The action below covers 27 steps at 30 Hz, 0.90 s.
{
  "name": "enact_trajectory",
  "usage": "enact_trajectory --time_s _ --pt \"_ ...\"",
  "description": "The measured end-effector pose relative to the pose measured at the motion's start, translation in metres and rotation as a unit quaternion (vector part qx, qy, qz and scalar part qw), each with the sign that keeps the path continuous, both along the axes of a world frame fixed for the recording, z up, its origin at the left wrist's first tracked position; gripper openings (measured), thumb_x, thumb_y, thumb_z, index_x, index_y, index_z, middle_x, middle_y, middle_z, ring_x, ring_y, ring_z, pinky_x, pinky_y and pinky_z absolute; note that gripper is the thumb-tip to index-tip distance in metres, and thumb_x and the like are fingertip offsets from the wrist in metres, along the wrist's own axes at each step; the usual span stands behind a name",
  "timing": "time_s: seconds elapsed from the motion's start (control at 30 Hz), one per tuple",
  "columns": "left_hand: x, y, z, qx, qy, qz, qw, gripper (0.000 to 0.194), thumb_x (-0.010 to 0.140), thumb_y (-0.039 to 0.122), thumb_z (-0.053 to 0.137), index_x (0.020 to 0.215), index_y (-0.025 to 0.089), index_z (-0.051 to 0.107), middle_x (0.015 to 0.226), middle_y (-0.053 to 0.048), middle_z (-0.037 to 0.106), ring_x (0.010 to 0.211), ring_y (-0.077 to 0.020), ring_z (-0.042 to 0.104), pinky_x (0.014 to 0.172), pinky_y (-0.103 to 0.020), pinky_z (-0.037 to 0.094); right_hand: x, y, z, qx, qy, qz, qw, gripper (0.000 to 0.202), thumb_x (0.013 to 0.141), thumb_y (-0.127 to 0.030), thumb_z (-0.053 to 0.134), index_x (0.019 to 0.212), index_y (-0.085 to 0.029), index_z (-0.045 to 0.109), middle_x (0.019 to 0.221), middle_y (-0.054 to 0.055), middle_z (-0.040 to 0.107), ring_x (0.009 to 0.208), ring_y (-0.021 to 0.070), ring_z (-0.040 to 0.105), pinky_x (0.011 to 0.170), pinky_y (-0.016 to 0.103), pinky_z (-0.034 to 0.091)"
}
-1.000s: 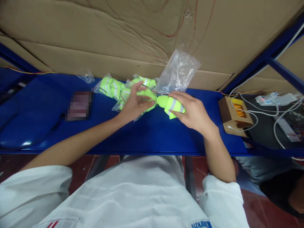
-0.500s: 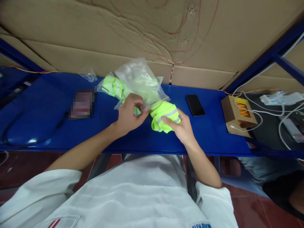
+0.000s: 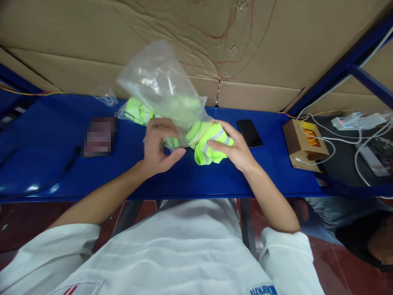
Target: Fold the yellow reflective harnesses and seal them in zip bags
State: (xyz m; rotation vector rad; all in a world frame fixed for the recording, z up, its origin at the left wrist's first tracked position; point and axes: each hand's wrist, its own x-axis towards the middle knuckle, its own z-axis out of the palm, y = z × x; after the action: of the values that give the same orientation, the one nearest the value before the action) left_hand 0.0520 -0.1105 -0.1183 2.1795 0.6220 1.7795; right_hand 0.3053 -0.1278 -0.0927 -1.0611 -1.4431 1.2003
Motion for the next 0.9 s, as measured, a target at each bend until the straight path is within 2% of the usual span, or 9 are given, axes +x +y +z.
enact_trajectory --time_s 0.1,0.23,0.3,0.37,0.43,0.53,0.6,0.77,0.9 --pt "0.001 0.007 -0.001 -0.163 -0.18 -0.059 0.968 0.043 0.088 0.055 0.083 0.123 0.041 0.063 0.13 -0.002 0.064 0.121 -0.0223 0.066 0.1 -0.04 0.06 0.002 0.007 0.005 0.052 -0.037 0.016 0.998 0.062 0.074 -0.048 0.095 0.129 -0.033 0.072 0.125 -0.001 0.075 0.115 0.027 0.071 0.104 0.043 0.058" --pt "0.005 0.007 0.003 -0.385 -0.188 -0.228 0.874 0.077 0.076 0.08 0.081 0.138 0.039 0.062 0.149 -0.006 0.064 0.139 -0.0302 0.063 0.109 -0.047 0.06 -0.011 0.009 0.004 0.1 -0.072 0.023 0.992 0.06 0.075 -0.051 0.093 0.128 -0.032 0.072 0.124 -0.001 0.075 0.116 0.0278 0.07 0.106 0.044 0.057" --pt "0.01 0.002 0.005 -0.431 -0.189 -0.269 0.84 0.081 0.071 0.071 0.091 0.14 0.036 0.065 0.152 -0.005 0.063 0.144 -0.0304 0.06 0.114 -0.045 0.057 -0.023 0.008 -0.002 0.111 -0.047 -0.011 0.993 0.059 0.078 -0.05 0.092 0.129 -0.031 0.071 0.127 -0.001 0.074 0.121 0.0273 0.069 0.11 0.043 0.055" --pt "0.016 -0.002 0.005 -0.454 -0.222 -0.258 0.823 0.071 0.075 0.054 0.095 0.138 0.035 0.067 0.151 -0.002 0.065 0.145 -0.0261 0.06 0.119 -0.041 0.053 -0.034 0.007 -0.008 0.091 0.004 -0.05 0.995 0.058 0.08 -0.05 0.091 0.13 -0.031 0.069 0.13 -0.001 0.074 0.122 0.0262 0.069 0.11 0.042 0.055" --pt "0.021 -0.003 0.003 -0.486 -0.255 -0.24 0.8 0.058 0.082 0.045 0.091 0.134 0.035 0.068 0.145 0.0 0.069 0.14 -0.0229 0.064 0.118 -0.039 0.054 -0.042 0.005 -0.013 0.048 0.042 -0.073 0.995 0.052 0.08 -0.052 0.09 0.123 -0.03 0.07 0.122 0.001 0.075 0.112 0.0254 0.072 0.101 0.041 0.06" --pt "0.023 -0.002 -0.003 -0.532 -0.273 -0.253 0.761 0.055 0.082 0.044 0.09 0.132 0.035 0.068 0.14 0.0 0.072 0.134 -0.0244 0.068 0.11 -0.041 0.06 -0.042 0.004 -0.016 0.022 0.051 -0.096 0.994 0.045 0.078 -0.057 0.09 0.108 -0.031 0.069 0.104 0.0 0.075 0.093 0.0242 0.072 0.087 0.041 0.062" --pt "0.023 -0.001 -0.005 -0.539 -0.263 -0.267 0.754 0.056 0.082 0.046 0.09 0.132 0.035 0.069 0.14 -0.001 0.072 0.132 -0.0255 0.068 0.107 -0.041 0.061 -0.038 0.004 -0.016 0.019 0.053 -0.094 0.994 0.048 0.076 -0.059 0.091 0.107 -0.032 0.067 0.104 0.0 0.074 0.092 0.0242 0.071 0.086 0.041 0.062" --pt "0.02 -0.006 -0.002 -0.514 -0.233 -0.263 0.782 0.06 0.08 0.043 0.093 0.135 0.039 0.069 0.14 0.001 0.072 0.129 -0.024 0.07 0.107 -0.039 0.061 -0.034 0.004 -0.017 0.041 0.01 -0.084 0.996 0.056 0.077 -0.064 0.086 0.114 -0.03 0.06 0.109 0.002 0.071 0.097 0.0253 0.07 0.089 0.042 0.06" --pt "0.018 -0.007 -0.001 -0.522 -0.224 -0.254 0.783 0.065 0.074 0.042 0.097 0.132 0.033 0.071 0.139 -0.001 0.073 0.132 -0.0265 0.069 0.105 -0.038 0.061 -0.037 -0.001 -0.019 0.09 -0.037 -0.091 0.991 0.046 0.083 -0.061 0.083 0.11 -0.03 0.062 0.102 0.001 0.069 0.091 0.0238 0.067 0.082 0.039 0.058"
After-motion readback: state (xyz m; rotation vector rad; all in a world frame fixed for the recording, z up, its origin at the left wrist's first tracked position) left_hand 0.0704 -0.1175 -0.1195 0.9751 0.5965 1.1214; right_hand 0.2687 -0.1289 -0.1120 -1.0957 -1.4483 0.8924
